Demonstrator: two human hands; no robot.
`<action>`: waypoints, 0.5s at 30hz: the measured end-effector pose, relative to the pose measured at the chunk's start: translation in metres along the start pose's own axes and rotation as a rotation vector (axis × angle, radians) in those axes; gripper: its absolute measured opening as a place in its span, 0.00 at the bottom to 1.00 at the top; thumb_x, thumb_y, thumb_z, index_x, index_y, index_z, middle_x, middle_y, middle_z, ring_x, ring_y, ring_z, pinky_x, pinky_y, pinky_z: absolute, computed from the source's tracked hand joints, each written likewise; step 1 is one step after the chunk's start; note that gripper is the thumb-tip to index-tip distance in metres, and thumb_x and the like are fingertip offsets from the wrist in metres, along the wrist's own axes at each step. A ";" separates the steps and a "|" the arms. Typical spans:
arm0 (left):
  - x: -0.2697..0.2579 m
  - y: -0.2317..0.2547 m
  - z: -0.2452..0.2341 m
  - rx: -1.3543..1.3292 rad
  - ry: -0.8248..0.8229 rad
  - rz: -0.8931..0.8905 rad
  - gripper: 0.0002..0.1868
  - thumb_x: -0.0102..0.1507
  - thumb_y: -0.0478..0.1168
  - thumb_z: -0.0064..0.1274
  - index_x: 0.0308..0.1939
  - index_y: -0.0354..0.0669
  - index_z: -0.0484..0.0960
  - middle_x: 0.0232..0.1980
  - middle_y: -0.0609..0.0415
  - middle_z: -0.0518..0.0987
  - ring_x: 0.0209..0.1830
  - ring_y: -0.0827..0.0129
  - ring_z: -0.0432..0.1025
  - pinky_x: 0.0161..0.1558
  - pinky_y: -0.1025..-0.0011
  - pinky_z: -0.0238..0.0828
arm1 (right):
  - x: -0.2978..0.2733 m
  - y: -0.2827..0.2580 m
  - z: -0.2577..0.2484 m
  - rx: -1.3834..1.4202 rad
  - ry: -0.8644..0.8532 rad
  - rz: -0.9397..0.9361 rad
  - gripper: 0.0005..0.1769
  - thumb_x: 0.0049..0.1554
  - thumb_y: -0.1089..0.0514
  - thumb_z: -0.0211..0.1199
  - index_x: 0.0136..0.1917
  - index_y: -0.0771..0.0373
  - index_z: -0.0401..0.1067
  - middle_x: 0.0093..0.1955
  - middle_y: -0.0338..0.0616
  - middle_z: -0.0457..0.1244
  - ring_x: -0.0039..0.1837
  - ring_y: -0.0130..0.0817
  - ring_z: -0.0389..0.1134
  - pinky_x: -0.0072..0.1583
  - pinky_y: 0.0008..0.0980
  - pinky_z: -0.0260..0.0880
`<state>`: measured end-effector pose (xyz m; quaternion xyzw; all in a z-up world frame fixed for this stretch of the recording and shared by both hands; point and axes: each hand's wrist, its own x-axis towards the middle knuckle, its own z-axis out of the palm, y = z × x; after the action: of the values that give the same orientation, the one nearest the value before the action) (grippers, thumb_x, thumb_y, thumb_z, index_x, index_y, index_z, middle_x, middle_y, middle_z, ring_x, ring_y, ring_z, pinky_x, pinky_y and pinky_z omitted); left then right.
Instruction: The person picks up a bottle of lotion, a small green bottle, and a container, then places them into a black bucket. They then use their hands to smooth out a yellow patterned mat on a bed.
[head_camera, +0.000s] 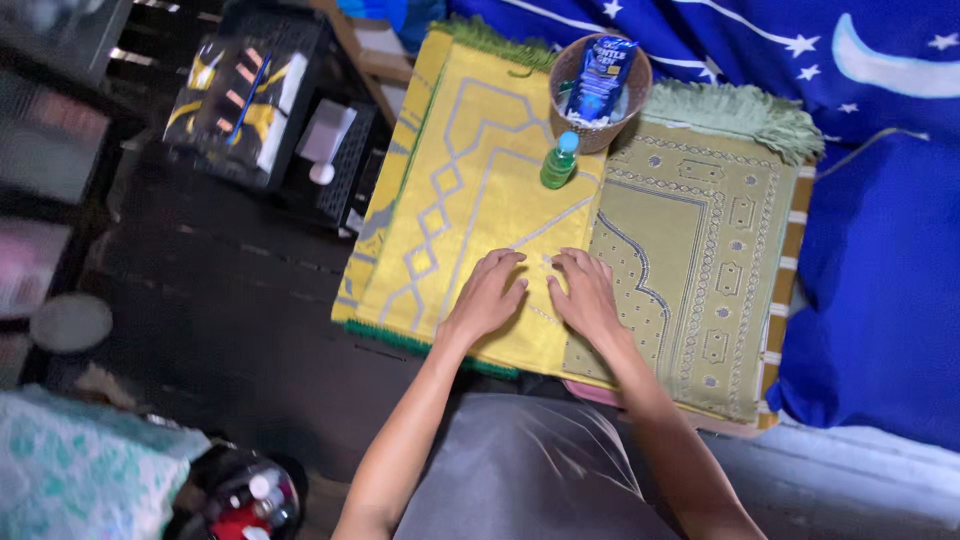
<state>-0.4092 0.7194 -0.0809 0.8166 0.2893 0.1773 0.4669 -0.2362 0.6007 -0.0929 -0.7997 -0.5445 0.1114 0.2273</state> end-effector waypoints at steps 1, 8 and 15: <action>0.007 -0.002 -0.004 -0.003 -0.018 0.012 0.21 0.64 0.39 0.54 0.61 0.35 0.76 0.64 0.39 0.73 0.66 0.45 0.66 0.64 0.57 0.64 | 0.004 -0.002 0.001 -0.004 0.011 0.019 0.18 0.56 0.56 0.64 0.59 0.63 0.74 0.66 0.50 0.64 0.69 0.50 0.62 0.70 0.47 0.56; 0.046 -0.020 -0.028 -0.027 -0.127 0.079 0.22 0.63 0.39 0.54 0.61 0.36 0.76 0.63 0.41 0.74 0.65 0.47 0.67 0.65 0.57 0.64 | 0.032 -0.017 0.018 -0.032 0.072 0.147 0.19 0.55 0.56 0.64 0.59 0.64 0.74 0.65 0.50 0.64 0.68 0.51 0.62 0.70 0.49 0.55; 0.095 -0.046 -0.033 0.007 -0.178 0.144 0.27 0.63 0.38 0.54 0.65 0.35 0.71 0.65 0.40 0.73 0.66 0.45 0.67 0.66 0.56 0.64 | 0.062 -0.013 0.031 -0.064 0.143 0.218 0.20 0.55 0.55 0.65 0.59 0.64 0.74 0.64 0.51 0.64 0.68 0.51 0.63 0.69 0.49 0.55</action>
<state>-0.3684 0.8202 -0.1024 0.8494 0.1880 0.1360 0.4740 -0.2357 0.6695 -0.1092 -0.8668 -0.4402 0.0608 0.2264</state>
